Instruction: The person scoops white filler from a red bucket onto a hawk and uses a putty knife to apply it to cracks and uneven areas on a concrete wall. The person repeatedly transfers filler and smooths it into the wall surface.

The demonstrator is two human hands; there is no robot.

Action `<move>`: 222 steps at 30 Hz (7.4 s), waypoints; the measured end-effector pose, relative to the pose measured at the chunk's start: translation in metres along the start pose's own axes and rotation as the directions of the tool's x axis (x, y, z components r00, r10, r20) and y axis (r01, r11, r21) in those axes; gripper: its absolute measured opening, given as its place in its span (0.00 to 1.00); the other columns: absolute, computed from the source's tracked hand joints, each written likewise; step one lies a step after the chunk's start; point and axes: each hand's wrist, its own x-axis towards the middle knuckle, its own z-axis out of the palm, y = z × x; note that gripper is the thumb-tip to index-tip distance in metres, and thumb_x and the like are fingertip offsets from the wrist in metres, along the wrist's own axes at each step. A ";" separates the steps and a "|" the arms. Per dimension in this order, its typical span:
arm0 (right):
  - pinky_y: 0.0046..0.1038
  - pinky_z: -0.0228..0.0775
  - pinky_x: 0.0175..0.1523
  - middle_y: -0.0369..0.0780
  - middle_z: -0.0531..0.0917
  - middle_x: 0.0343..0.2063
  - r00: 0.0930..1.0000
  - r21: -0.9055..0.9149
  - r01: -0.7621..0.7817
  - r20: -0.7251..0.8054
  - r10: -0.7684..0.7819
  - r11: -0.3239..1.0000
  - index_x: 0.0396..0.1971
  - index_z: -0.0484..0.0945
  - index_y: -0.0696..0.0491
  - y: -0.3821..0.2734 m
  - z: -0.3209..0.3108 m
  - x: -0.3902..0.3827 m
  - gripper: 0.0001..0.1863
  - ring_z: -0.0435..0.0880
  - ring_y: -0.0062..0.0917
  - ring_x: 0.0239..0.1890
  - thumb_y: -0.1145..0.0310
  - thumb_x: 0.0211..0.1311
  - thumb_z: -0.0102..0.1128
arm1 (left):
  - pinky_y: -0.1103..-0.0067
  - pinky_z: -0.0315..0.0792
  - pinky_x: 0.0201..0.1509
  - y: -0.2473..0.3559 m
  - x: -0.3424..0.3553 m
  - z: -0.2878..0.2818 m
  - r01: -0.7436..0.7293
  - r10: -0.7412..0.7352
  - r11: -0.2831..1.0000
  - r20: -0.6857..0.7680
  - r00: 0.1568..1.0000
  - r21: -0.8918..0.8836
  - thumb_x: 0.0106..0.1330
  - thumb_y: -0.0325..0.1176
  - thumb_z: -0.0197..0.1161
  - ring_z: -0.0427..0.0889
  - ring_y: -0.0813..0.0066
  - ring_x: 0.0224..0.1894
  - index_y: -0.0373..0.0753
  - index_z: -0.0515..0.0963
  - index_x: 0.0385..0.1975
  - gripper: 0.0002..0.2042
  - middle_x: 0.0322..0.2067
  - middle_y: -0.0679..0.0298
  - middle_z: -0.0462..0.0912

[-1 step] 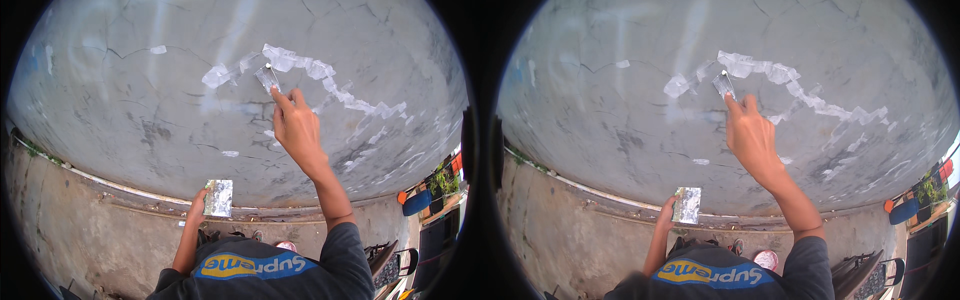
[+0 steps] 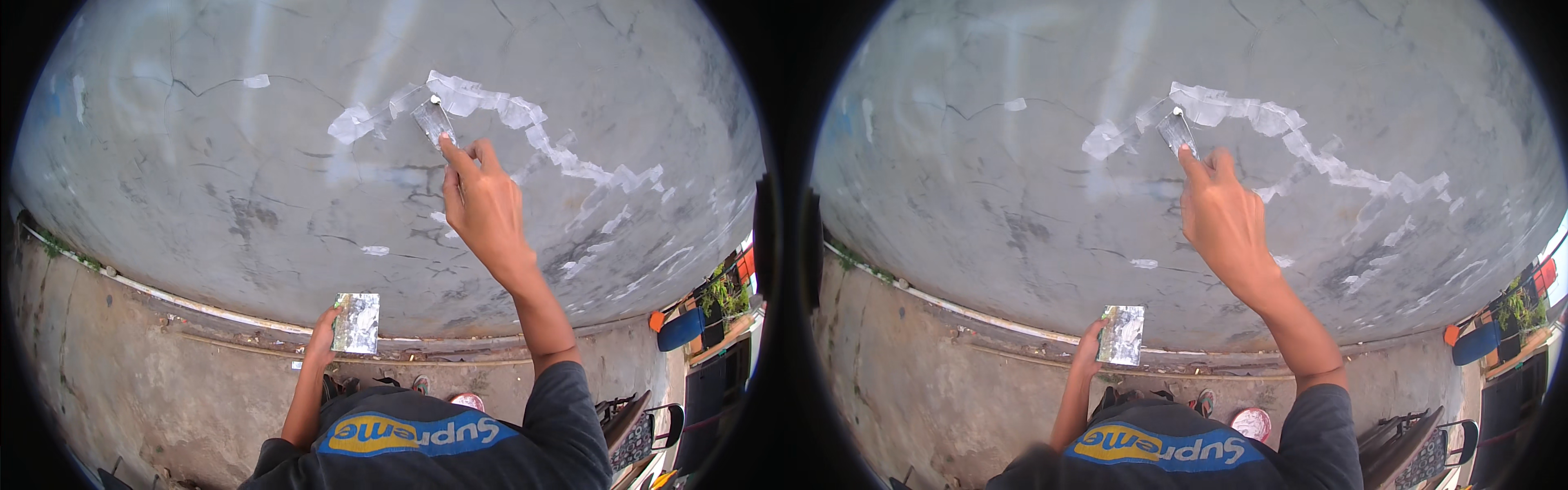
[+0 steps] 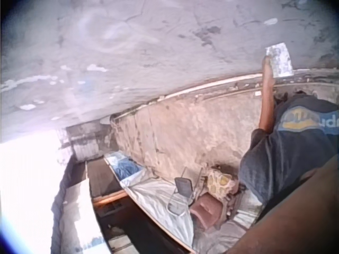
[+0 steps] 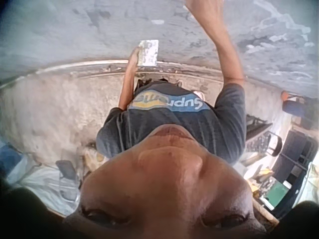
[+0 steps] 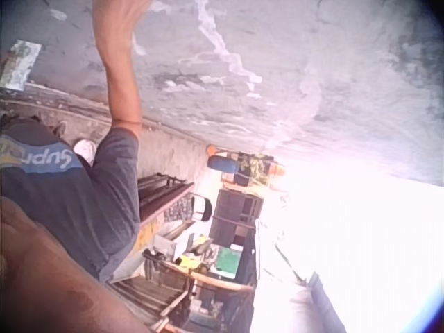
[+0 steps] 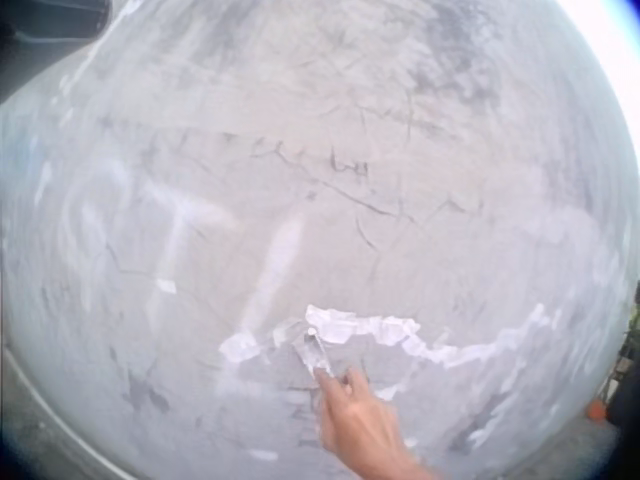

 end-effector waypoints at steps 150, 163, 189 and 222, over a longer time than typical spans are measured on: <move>0.17 0.63 0.21 0.41 0.82 0.32 0.796 0.794 -0.604 0.595 0.115 0.072 0.49 0.80 0.60 -0.008 0.004 -0.213 0.15 0.73 0.12 0.19 0.80 0.61 0.59 | 0.86 0.72 0.12 0.010 -0.071 0.104 0.169 -0.126 0.925 0.145 0.981 -0.340 0.71 0.38 0.51 0.79 0.79 0.20 0.36 0.75 0.39 0.12 0.26 0.63 0.80; 0.15 0.60 0.23 0.37 0.82 0.30 0.725 0.720 -0.686 0.665 0.178 0.103 0.47 0.82 0.57 0.019 -0.070 -0.295 0.14 0.73 0.09 0.23 0.79 0.61 0.60 | 0.84 0.73 0.09 -0.011 -0.113 0.140 0.165 -0.142 0.954 0.108 0.984 -0.250 0.69 0.37 0.55 0.82 0.77 0.19 0.33 0.75 0.44 0.13 0.29 0.59 0.83; 0.19 0.69 0.31 0.39 0.80 0.33 0.916 0.682 -0.389 0.213 0.341 0.619 0.42 0.84 0.53 -0.005 -0.059 -0.307 0.15 0.78 0.20 0.27 0.81 0.53 0.65 | 0.89 0.67 0.17 -0.046 -0.131 0.141 0.128 -0.049 0.848 0.163 0.985 -0.515 0.70 0.26 0.49 0.74 0.82 0.25 0.28 0.69 0.41 0.07 0.28 0.65 0.71; 0.18 0.70 0.33 0.41 0.81 0.41 0.562 0.779 -0.599 0.247 0.789 0.183 0.63 0.66 0.59 -0.058 0.077 -0.151 0.25 0.75 0.14 0.31 0.78 0.65 0.54 | 0.73 0.77 0.50 0.208 -0.054 -0.030 -0.334 0.346 0.938 -0.154 0.926 0.098 0.72 0.41 0.47 0.82 0.69 0.47 0.36 0.68 0.56 0.19 0.48 0.60 0.79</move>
